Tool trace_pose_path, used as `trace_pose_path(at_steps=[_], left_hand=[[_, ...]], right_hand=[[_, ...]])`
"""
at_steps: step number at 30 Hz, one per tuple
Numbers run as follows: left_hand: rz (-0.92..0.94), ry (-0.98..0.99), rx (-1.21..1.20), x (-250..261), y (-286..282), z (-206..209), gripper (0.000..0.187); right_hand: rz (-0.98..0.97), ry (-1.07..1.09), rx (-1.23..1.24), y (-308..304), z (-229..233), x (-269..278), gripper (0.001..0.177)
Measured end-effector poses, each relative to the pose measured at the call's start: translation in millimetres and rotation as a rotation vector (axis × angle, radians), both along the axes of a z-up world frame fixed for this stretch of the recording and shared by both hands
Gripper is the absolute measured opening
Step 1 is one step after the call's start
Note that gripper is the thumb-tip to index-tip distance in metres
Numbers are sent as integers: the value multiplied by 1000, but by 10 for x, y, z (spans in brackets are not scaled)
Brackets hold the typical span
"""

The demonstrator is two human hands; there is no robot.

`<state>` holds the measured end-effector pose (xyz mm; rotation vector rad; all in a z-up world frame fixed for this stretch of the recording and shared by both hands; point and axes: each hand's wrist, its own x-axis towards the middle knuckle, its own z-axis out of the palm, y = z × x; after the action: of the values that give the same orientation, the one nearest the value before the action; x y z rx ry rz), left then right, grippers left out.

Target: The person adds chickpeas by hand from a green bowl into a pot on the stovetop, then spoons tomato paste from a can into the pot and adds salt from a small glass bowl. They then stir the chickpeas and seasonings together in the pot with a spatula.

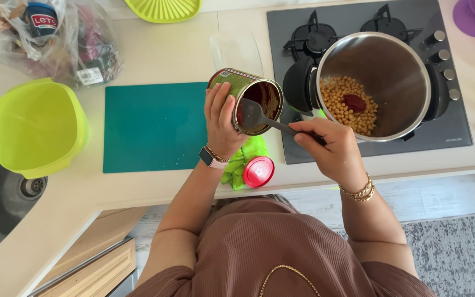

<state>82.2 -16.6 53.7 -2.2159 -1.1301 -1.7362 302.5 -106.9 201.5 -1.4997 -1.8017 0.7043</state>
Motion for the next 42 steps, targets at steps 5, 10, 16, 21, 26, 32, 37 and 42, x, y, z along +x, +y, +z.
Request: trace_pose_path(at_steps=[5,10,16,21,26,32,37,42], left_hand=[[-14,-3,-34,-11,17,-36,92],[-25,-25,-107,-52,56,-103,102],[-101,-156,-285,13,55,-364,113],[-62,-180,-398,77,86,-475,115],[-97,-212,-481,151,152,-771,115],[-149,-233,-536,234,112,-1031,117],[-163,-232,-595,243,255,-1124,116],[-184,-280,-661,223,265,-1201,115]], right_hand=[[-4,285,-116,-42,-297,210,20],[-116,489,-79,-211,-345,593,20],[-376,-560,549,-274,-247,1054,17],[-457,-1148,444,-249,-308,1135,7],[-448,-1163,438,-195,-308,1165,6],[-457,-1156,427,-266,-312,1383,10],[-431,-1200,294,-141,-4,1360,6],[-301,-1394,10,404,-145,1481,14]])
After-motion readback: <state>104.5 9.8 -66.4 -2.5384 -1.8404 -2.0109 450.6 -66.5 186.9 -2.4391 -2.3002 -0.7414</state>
